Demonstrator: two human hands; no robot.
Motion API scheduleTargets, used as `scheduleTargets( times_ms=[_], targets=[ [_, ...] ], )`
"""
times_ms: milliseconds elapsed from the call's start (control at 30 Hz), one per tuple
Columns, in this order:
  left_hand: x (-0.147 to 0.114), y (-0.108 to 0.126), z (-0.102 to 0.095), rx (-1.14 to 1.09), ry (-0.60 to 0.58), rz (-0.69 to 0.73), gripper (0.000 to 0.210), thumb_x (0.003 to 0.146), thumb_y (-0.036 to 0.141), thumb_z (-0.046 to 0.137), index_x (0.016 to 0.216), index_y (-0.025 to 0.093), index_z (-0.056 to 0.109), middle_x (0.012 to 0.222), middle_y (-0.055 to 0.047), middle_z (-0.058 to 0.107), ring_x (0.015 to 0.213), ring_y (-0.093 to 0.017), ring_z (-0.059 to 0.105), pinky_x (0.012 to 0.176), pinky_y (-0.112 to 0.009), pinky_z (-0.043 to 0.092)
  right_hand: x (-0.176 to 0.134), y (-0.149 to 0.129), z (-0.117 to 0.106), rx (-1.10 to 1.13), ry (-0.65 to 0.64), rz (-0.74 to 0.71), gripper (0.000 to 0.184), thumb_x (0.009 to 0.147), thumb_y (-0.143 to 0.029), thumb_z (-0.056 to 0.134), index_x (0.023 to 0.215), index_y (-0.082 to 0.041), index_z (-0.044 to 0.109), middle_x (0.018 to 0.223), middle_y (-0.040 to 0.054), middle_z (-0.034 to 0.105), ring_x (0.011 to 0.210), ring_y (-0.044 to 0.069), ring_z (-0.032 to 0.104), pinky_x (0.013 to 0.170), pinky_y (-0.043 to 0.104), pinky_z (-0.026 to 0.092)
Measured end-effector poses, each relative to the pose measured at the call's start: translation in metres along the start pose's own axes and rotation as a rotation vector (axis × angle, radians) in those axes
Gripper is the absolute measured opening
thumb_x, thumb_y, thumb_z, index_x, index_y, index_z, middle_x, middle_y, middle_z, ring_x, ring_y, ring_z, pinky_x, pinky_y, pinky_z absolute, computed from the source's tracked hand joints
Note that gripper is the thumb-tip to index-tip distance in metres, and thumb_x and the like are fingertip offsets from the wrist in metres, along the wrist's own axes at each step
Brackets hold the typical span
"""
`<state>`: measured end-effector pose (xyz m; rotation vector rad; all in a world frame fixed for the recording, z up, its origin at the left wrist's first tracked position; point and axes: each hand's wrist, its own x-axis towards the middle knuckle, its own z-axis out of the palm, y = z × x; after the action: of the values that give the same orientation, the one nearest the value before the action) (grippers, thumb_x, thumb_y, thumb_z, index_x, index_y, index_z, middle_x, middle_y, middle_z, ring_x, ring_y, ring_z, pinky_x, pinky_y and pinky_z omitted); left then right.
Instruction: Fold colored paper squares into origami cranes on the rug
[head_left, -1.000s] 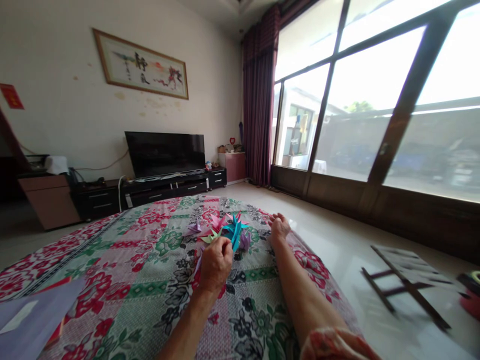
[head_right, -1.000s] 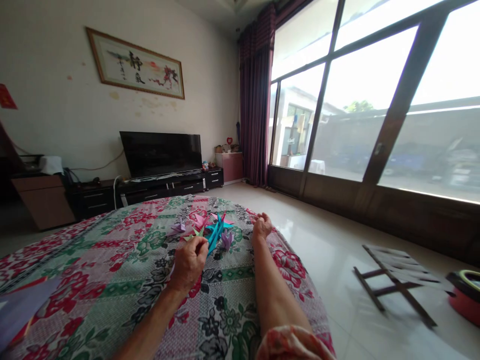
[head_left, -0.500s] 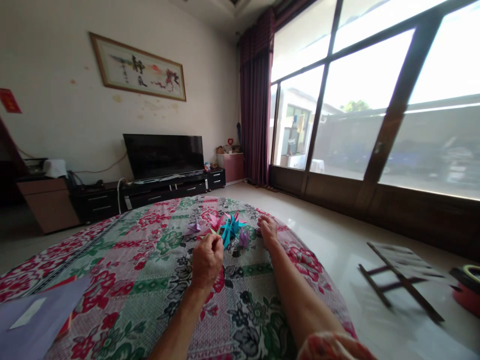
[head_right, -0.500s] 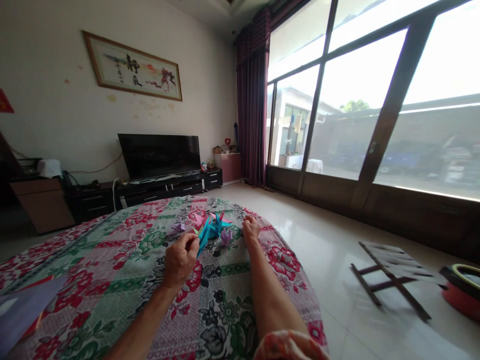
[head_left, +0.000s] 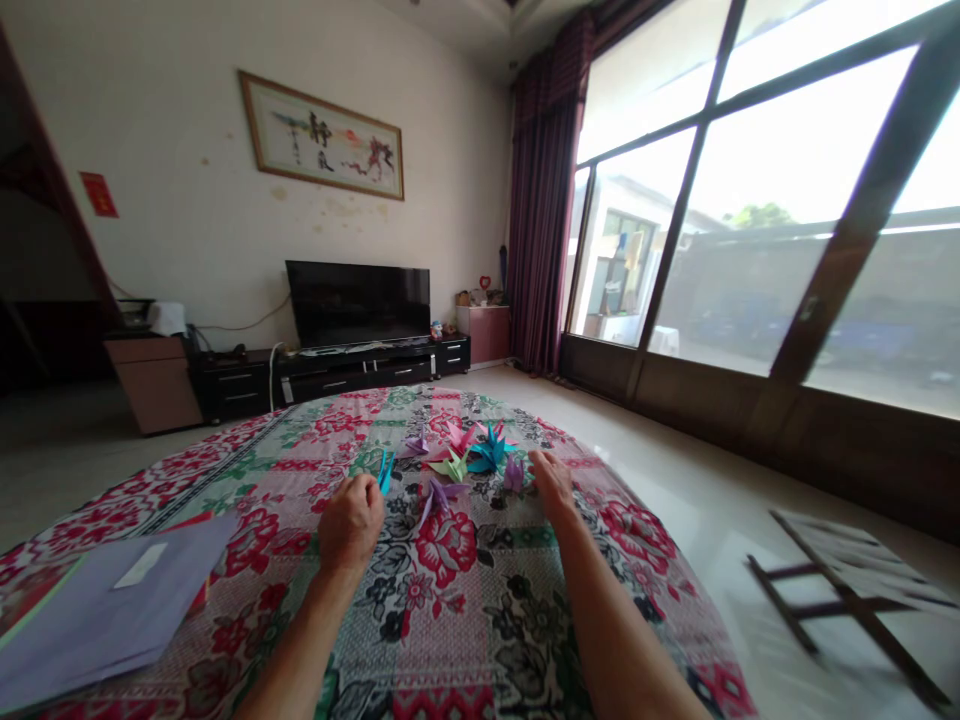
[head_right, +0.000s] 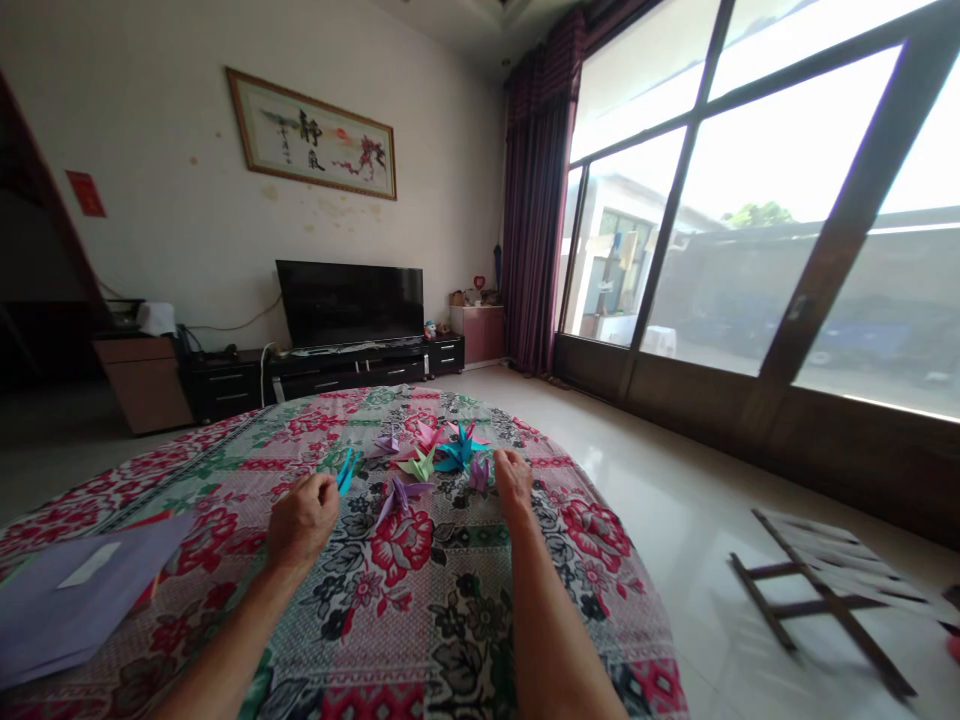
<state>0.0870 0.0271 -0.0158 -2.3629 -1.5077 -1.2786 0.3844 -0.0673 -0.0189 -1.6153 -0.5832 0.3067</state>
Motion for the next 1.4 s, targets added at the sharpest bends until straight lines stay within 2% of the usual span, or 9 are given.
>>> scheduleTargets(
  times_ms=[167,267,433,567,667,767,1000,1200,1400],
  targets=[
    [-0.008,-0.001,0.004,0.043,-0.064,0.067,0.022,0.083,0.024,0.04,0.082,0.019,0.062,0.08,-0.006,0.061,0.076,-0.018,0.059,0.067,-0.026,0.042,-0.008,-0.007,0.003,-0.016,-0.084,0.045,0.03,0.054,-0.029,0.061,0.081,-0.016,0.068,0.065,0.0029,0.065,0.058,0.016,0.059,0.047,0.023,0.043],
    [-0.01,0.008,0.003,-0.002,-0.048,0.11,0.02,0.081,0.023,0.045,0.088,0.019,0.062,0.086,-0.006,0.062,0.083,-0.019,0.058,0.075,-0.027,0.044,-0.009,-0.009,0.006,-0.021,-0.131,0.025,0.033,0.05,-0.027,0.064,0.081,-0.015,0.068,0.065,0.002,0.065,0.055,0.014,0.057,0.047,0.022,0.043],
    [-0.009,0.048,-0.006,-0.126,0.047,0.287,0.021,0.081,0.02,0.047,0.095,0.017,0.062,0.099,-0.009,0.06,0.095,-0.021,0.054,0.089,-0.032,0.041,-0.009,-0.011,0.012,-0.064,-0.122,-0.059,0.035,0.05,-0.026,0.065,0.084,-0.016,0.069,0.063,-0.0007,0.063,0.059,0.014,0.057,0.053,0.023,0.042],
    [-0.008,0.089,0.0,-0.197,-0.115,0.388,0.02,0.081,0.015,0.045,0.087,0.019,0.064,0.088,-0.006,0.061,0.089,-0.018,0.054,0.085,-0.029,0.043,-0.013,-0.02,0.011,-0.094,-0.154,-0.122,0.031,0.058,-0.037,0.064,0.081,-0.017,0.069,0.067,0.0013,0.065,0.063,0.016,0.06,0.055,0.024,0.043],
    [-0.005,0.109,0.01,-0.157,-0.209,0.396,0.02,0.079,0.013,0.048,0.087,0.019,0.065,0.085,-0.006,0.06,0.089,-0.019,0.053,0.086,-0.032,0.042,-0.013,-0.024,0.007,0.066,-0.113,-0.011,0.032,0.064,-0.038,0.058,0.085,-0.015,0.067,0.071,0.0033,0.066,0.06,0.016,0.061,0.05,0.023,0.043],
    [-0.003,0.12,0.015,-0.12,-0.235,0.426,0.023,0.077,0.013,0.05,0.092,0.02,0.066,0.09,-0.007,0.059,0.092,-0.021,0.052,0.087,-0.035,0.041,-0.011,-0.021,0.003,0.157,-0.053,0.086,0.028,0.062,-0.028,0.059,0.085,-0.014,0.065,0.065,0.0022,0.063,0.054,0.013,0.058,0.045,0.021,0.041],
    [0.0,0.144,0.02,-0.077,-0.21,0.497,0.039,0.08,0.013,0.047,0.114,0.028,0.059,0.125,-0.008,0.05,0.102,-0.024,0.049,0.088,-0.039,0.039,-0.01,-0.014,0.008,0.204,-0.143,0.119,0.027,0.058,-0.019,0.061,0.084,-0.013,0.064,0.056,-0.0014,0.059,0.047,0.009,0.053,0.046,0.022,0.046],
    [0.007,0.148,0.035,-0.039,-0.292,0.534,0.022,0.081,0.019,0.051,0.078,0.026,0.072,0.112,-0.006,0.059,0.098,-0.024,0.048,0.085,-0.041,0.038,-0.007,-0.014,0.007,0.141,-0.156,0.088,0.029,0.061,-0.023,0.06,0.087,-0.013,0.064,0.062,0.0015,0.062,0.053,0.012,0.057,0.049,0.023,0.047],
    [0.008,0.133,0.044,-0.049,-0.262,0.563,0.022,0.082,0.022,0.052,0.076,0.027,0.072,0.106,-0.005,0.062,0.097,-0.023,0.047,0.083,-0.039,0.038,0.0,-0.007,-0.004,-0.031,-0.138,0.039,0.022,0.061,-0.028,0.061,0.079,-0.016,0.068,0.064,0.0025,0.064,0.062,0.017,0.061,0.048,0.021,0.043]
  ],
)
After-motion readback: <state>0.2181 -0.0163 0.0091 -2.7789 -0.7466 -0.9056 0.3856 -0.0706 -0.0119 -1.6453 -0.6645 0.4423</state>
